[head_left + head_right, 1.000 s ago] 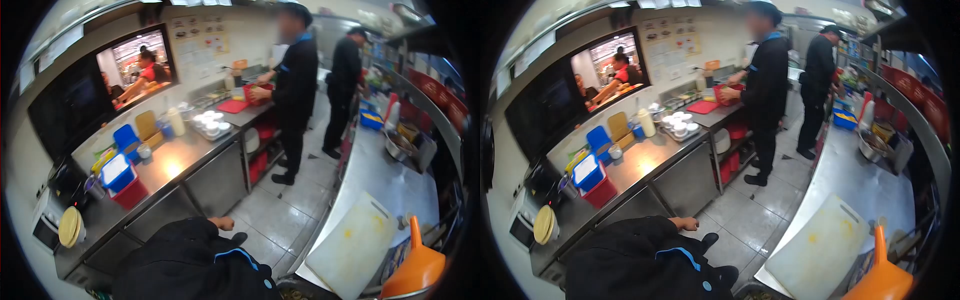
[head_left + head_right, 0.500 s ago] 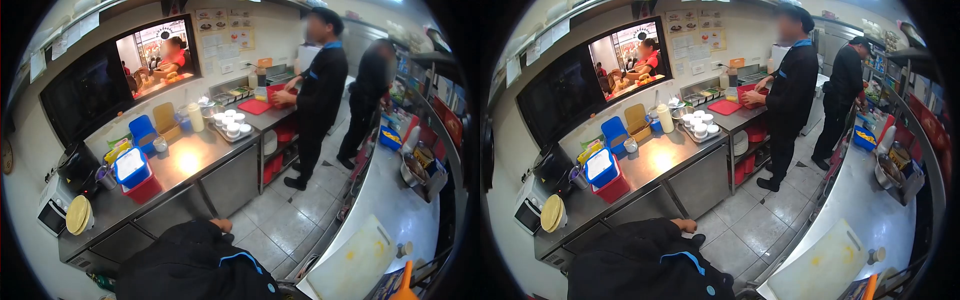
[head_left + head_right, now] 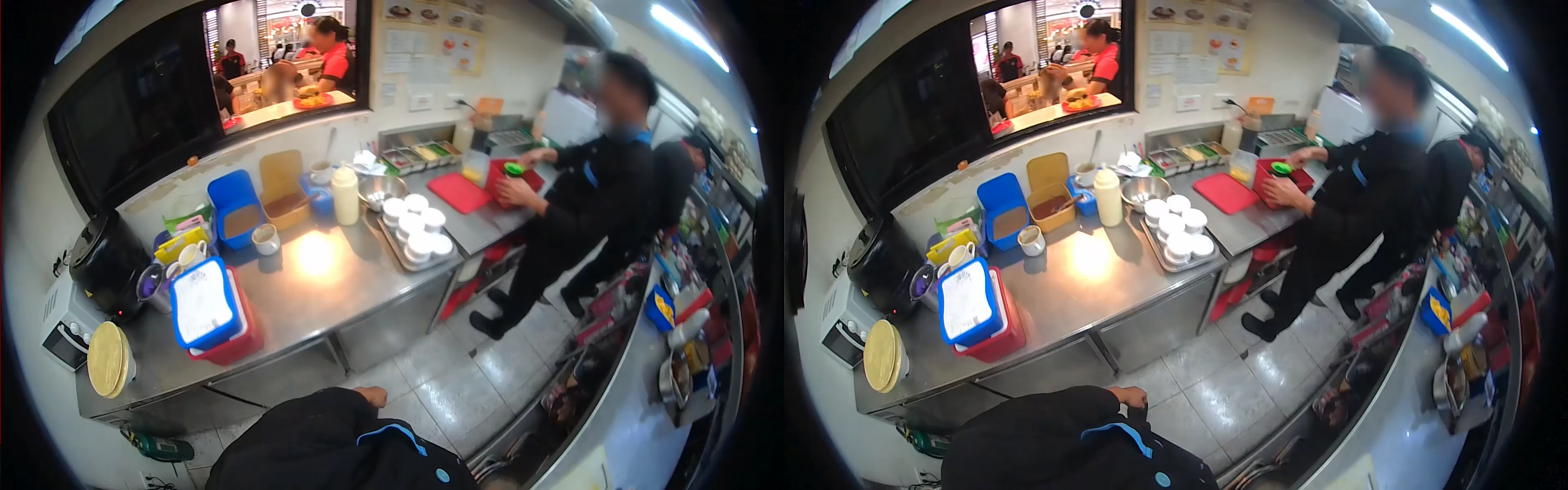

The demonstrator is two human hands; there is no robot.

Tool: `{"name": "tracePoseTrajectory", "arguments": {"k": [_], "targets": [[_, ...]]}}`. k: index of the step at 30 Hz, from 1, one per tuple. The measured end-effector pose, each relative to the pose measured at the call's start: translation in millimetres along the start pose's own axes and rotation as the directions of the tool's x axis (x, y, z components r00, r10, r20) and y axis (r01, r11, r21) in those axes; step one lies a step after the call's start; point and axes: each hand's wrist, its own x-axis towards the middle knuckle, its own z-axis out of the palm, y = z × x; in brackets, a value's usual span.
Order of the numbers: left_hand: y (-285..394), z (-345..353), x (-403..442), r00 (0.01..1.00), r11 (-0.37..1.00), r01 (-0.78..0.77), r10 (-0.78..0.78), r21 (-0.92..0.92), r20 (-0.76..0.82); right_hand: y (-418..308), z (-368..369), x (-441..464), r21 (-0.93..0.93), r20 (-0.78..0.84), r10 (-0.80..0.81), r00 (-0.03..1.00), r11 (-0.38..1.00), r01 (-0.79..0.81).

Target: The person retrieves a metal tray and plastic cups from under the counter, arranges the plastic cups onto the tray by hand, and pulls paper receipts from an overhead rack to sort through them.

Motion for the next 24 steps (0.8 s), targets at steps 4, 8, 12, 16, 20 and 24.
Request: {"name": "tracePoseTrajectory", "arguments": {"k": [4,8,12,16,20,24], "targets": [[-29,-62,9,0.994,0.997,-0.076,0.074,-0.019,-0.082,-58,47,12,0.037,0.122,0.026,0.992,0.999,-0.031],[-11,-131,-13,0.985,0.821,-0.161,0.094,-0.547,-0.148,-111,96,43,0.131,0.282,-0.007,0.959,0.991,-0.032],[21,-194,-52,0.955,0.687,-0.292,0.176,-0.665,-0.237,-164,166,122,0.476,0.644,-0.186,0.742,0.857,-0.198],[25,-237,-72,0.908,0.513,-0.389,0.071,-0.765,-0.413,-278,253,143,0.422,0.879,-0.240,0.411,0.794,-0.438],[-18,-252,-76,0.719,0.401,-0.523,-0.267,-0.752,-0.642,-422,288,43,0.438,0.766,-0.298,0.570,0.890,-0.123],[-38,-267,-94,0.391,0.308,-0.661,-0.636,-0.684,-0.665,-499,308,30,0.515,0.820,-0.281,0.499,0.744,-0.426]]}}
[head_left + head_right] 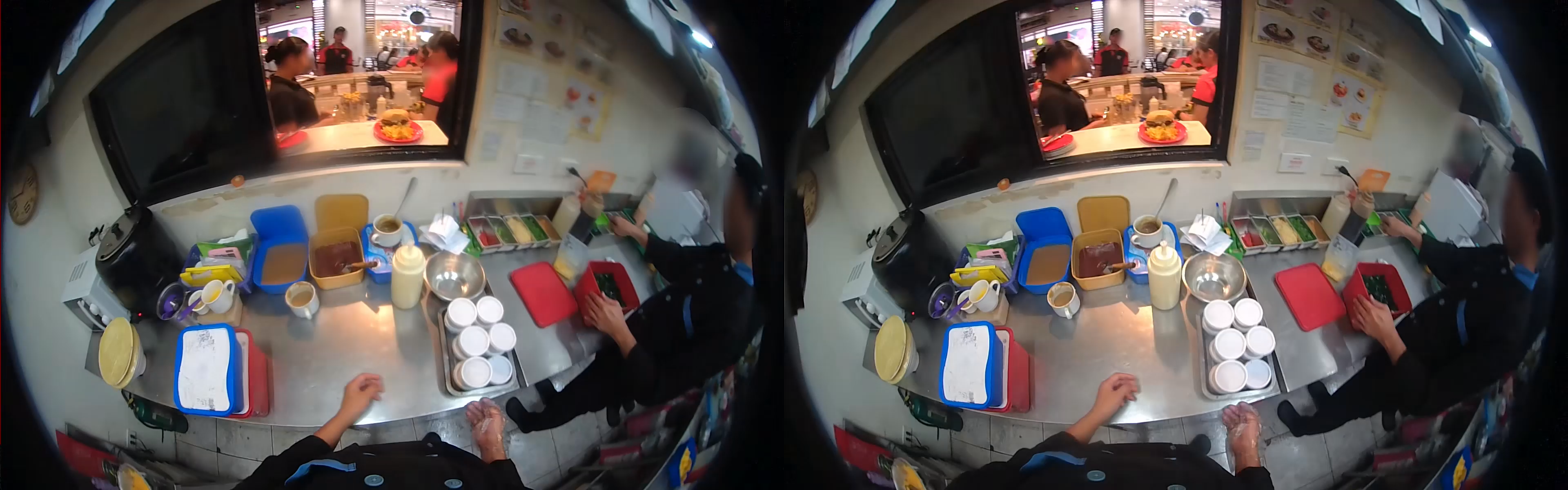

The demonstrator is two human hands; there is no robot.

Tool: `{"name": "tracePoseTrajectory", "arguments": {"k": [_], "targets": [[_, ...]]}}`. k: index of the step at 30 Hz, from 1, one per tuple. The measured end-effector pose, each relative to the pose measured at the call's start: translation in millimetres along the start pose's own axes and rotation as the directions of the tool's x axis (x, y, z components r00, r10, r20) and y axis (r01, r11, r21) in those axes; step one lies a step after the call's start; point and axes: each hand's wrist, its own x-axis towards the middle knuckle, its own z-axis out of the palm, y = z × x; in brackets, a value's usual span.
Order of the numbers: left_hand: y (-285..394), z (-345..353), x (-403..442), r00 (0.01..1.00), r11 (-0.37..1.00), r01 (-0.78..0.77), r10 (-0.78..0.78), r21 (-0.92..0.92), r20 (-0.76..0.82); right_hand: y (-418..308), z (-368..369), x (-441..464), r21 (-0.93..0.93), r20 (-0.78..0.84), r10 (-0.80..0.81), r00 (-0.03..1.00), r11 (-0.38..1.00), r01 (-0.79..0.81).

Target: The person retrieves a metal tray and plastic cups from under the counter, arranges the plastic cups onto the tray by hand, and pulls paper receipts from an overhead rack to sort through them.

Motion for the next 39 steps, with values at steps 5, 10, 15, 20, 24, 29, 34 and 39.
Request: {"name": "tracePoseTrajectory", "arguments": {"k": [5,10,15,20,24,29,34,39], "targets": [[-23,-2,2,0.910,0.994,-0.001,-0.045,-0.110,-0.412,-25,8,21,-0.173,0.070,0.110,0.991,0.980,-0.097],[-28,7,2,0.868,0.987,-0.083,0.003,-0.141,-0.496,-23,1,32,-0.295,0.236,0.211,0.949,0.946,-0.137],[-23,10,1,0.864,0.999,-0.036,0.018,-0.025,-0.503,-32,11,31,-0.354,0.220,0.298,0.929,0.912,-0.208],[-32,8,1,0.871,0.999,-0.030,0.021,-0.012,-0.491,-29,9,22,-0.251,0.226,0.240,0.944,0.951,-0.181],[-29,7,1,0.885,1.000,-0.030,0.024,-0.005,-0.465,-17,6,26,-0.120,0.208,0.157,0.966,0.984,-0.134],[-32,4,0,0.902,0.999,-0.044,0.052,0.028,-0.428,-15,20,16,0.016,0.280,0.068,0.958,0.997,-0.076],[-43,-1,1,0.907,0.997,-0.073,0.065,-0.004,-0.417,9,6,38,0.015,0.227,-0.008,0.974,1.000,0.005],[-43,0,1,0.909,0.990,-0.138,0.126,-0.001,-0.398,12,22,26,-0.093,0.220,-0.182,0.959,0.974,0.206]]}}
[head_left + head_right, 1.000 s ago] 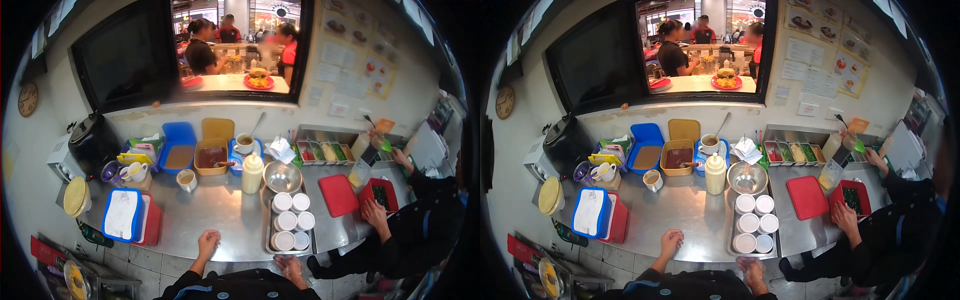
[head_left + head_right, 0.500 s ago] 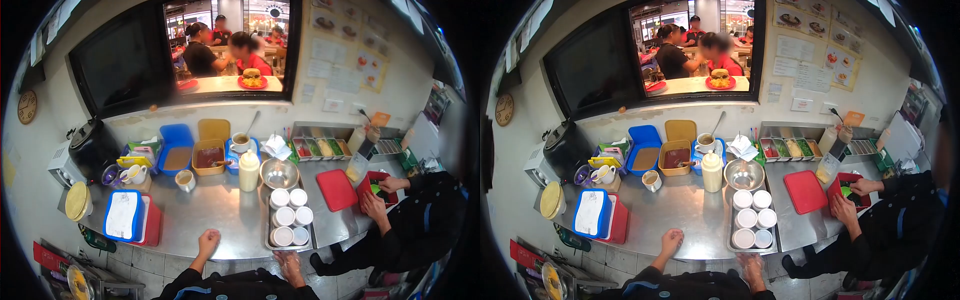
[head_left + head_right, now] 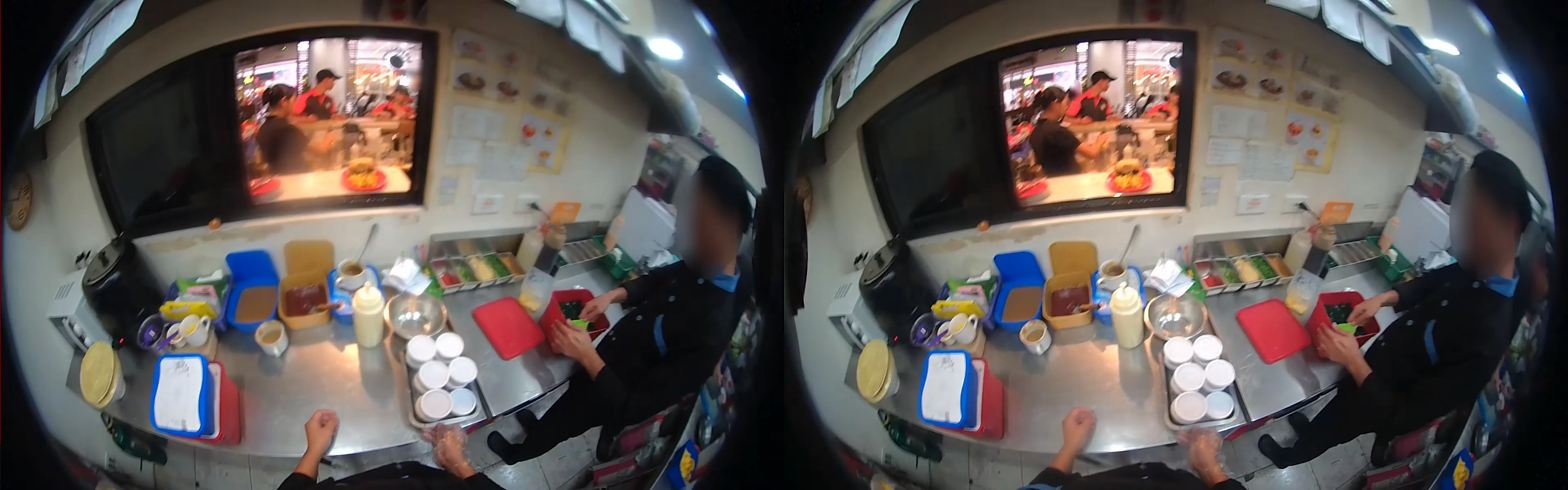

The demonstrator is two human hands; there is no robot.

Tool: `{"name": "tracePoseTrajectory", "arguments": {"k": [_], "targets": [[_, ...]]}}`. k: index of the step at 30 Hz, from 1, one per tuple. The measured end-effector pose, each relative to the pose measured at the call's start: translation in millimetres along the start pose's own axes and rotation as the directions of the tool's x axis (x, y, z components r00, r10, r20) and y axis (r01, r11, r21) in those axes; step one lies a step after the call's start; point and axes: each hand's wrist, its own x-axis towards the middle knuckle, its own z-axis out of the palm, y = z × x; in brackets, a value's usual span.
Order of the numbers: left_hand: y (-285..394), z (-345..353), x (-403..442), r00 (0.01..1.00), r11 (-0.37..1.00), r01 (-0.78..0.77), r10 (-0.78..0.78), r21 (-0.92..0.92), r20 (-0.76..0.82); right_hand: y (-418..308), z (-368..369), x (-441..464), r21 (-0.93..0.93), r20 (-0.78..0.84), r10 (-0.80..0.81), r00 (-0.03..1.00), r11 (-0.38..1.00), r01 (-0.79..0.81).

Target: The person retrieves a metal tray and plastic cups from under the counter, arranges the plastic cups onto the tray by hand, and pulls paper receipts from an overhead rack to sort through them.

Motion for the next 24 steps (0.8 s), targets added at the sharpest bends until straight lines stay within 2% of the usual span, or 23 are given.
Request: {"name": "tracePoseTrajectory", "arguments": {"k": [2,4,5,8,9,10,11,12,13,14,16,17,18,19,20,22,23,24], "targets": [[-2,0,6,1.000,1.000,-0.004,0.004,0.000,0.021,4,-9,13,-0.031,0.010,-0.053,0.999,0.998,0.053],[-4,-3,6,1.000,1.000,0.002,-0.003,0.018,0.021,-5,-5,11,-0.189,0.024,-0.040,0.999,0.981,0.044],[1,1,12,0.999,0.999,0.038,-0.038,0.016,0.012,-8,-6,17,-0.256,-0.022,-0.002,1.000,0.967,-0.003],[12,14,30,0.993,0.994,0.106,-0.107,0.018,0.055,-16,-21,15,-0.206,-0.055,0.045,0.997,0.977,-0.056],[17,23,38,0.991,0.992,0.105,-0.110,0.066,0.082,-32,-18,9,-0.350,-0.022,0.076,0.997,0.934,-0.079],[23,33,45,0.988,0.988,0.102,-0.114,0.113,0.109,-33,-28,12,-0.342,-0.028,0.064,0.998,0.937,-0.069],[34,50,53,0.987,0.990,0.091,-0.104,0.112,0.125,-35,-39,18,-0.388,0.055,0.108,0.993,0.918,-0.079],[45,68,59,0.986,0.979,0.016,-0.049,0.201,0.160,-35,-52,23,-0.435,0.133,0.158,0.978,0.896,-0.086],[50,79,63,0.980,0.956,-0.059,0.002,0.287,0.198,-27,-78,35,-0.429,0.127,0.146,0.981,0.900,-0.078],[39,89,78,0.978,0.956,-0.069,0.009,0.284,0.210,-17,-107,51,-0.693,0.380,-0.066,0.923,0.640,0.331],[8,111,117,0.944,0.906,-0.225,0.112,0.358,0.309,-33,-112,54,-0.721,0.649,-0.149,0.746,0.192,0.665],[27,124,109,0.958,0.940,-0.101,0.004,0.325,0.287,-56,-103,42,-0.717,0.656,-0.100,0.748,0.225,0.659],[22,129,116,0.955,0.940,-0.112,0.012,0.321,0.298,-75,-92,32,-0.713,0.663,-0.051,0.747,0.259,0.651],[3,132,128,0.931,0.956,-0.023,-0.087,0.293,0.354,-72,-98,40,-0.712,0.662,-0.062,0.746,0.256,0.654],[-7,135,136,0.894,0.960,0.071,-0.182,0.271,0.410,-65,-108,53,-0.634,0.718,-0.139,0.682,0.274,0.724],[1,137,120,0.891,0.946,0.089,-0.216,0.313,0.400,-43,-139,84,-0.543,0.766,-0.218,0.605,0.285,0.790],[4,137,114,0.872,0.941,0.149,-0.270,0.305,0.408,-35,-153,99,-0.603,0.650,-0.137,0.748,0.507,0.616],[9,136,105,0.851,0.932,0.208,-0.321,0.296,0.415,-43,-147,97,-0.627,0.624,-0.094,0.776,0.532,0.569]]}}
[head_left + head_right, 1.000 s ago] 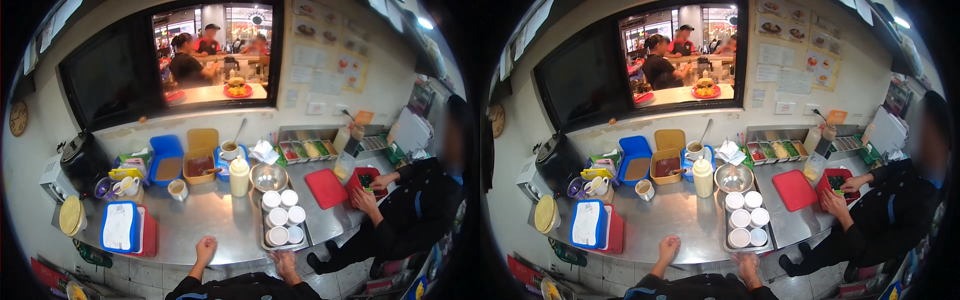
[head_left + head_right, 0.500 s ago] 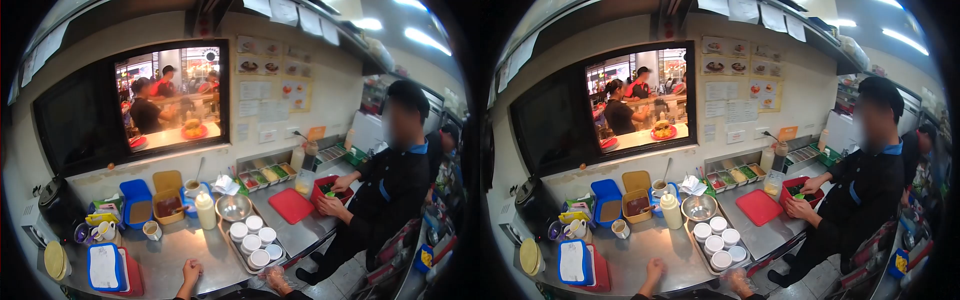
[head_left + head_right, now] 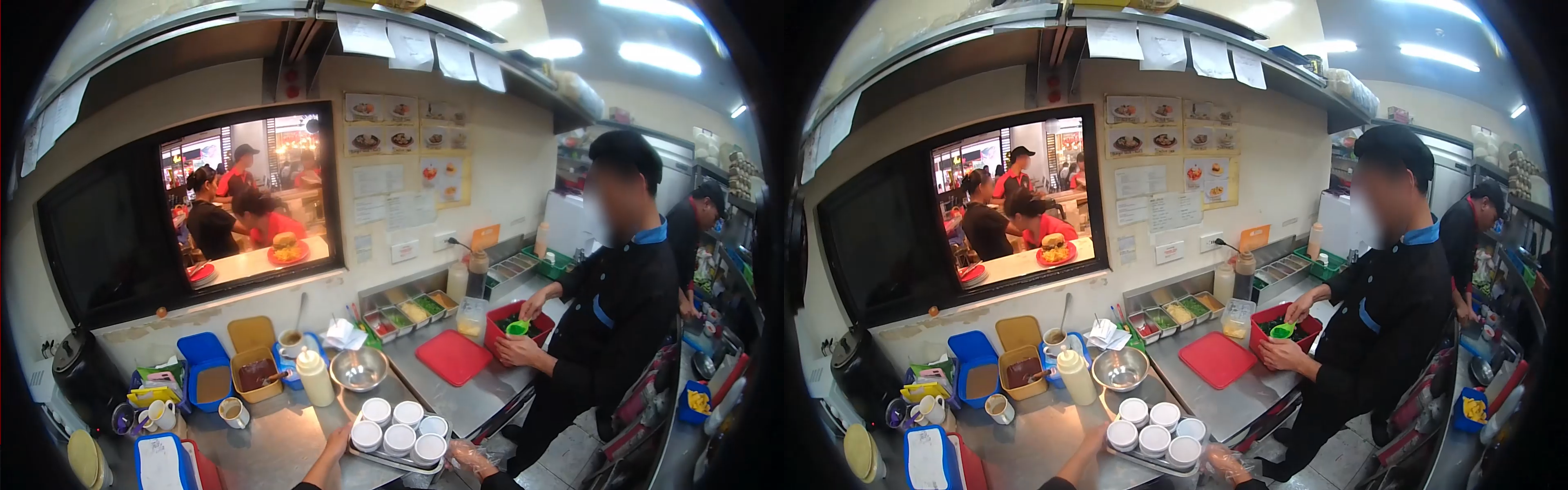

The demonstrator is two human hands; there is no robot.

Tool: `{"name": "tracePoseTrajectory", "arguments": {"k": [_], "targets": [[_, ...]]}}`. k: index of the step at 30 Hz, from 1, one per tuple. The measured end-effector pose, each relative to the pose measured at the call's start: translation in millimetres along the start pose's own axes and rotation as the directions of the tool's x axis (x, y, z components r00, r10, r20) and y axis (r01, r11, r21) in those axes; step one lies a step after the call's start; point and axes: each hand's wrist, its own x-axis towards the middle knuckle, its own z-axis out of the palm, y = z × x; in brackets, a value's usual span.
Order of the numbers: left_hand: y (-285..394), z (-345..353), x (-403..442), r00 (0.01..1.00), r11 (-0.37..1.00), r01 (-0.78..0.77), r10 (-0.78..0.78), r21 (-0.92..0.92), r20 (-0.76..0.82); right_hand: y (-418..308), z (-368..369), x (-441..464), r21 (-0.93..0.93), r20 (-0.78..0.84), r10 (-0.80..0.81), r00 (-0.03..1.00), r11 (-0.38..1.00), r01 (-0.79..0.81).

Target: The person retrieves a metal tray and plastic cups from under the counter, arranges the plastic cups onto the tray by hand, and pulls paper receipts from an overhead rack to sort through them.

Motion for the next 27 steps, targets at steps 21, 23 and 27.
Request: {"name": "tracePoseTrajectory", "arguments": {"k": [21,23,27], "targets": [[10,-66,-183,0.917,0.940,0.177,-0.265,-0.290,-0.299,-45,93,101,-0.128,0.258,0.072,0.963,0.991,-0.040],[6,-83,-193,0.884,0.930,0.213,-0.314,-0.300,-0.346,-86,106,122,-0.325,0.383,0.121,0.916,0.946,0.010],[-19,-114,-196,0.845,0.921,0.211,-0.340,-0.328,-0.412,-98,141,145,-0.444,0.506,0.137,0.852,0.887,0.122]]}}
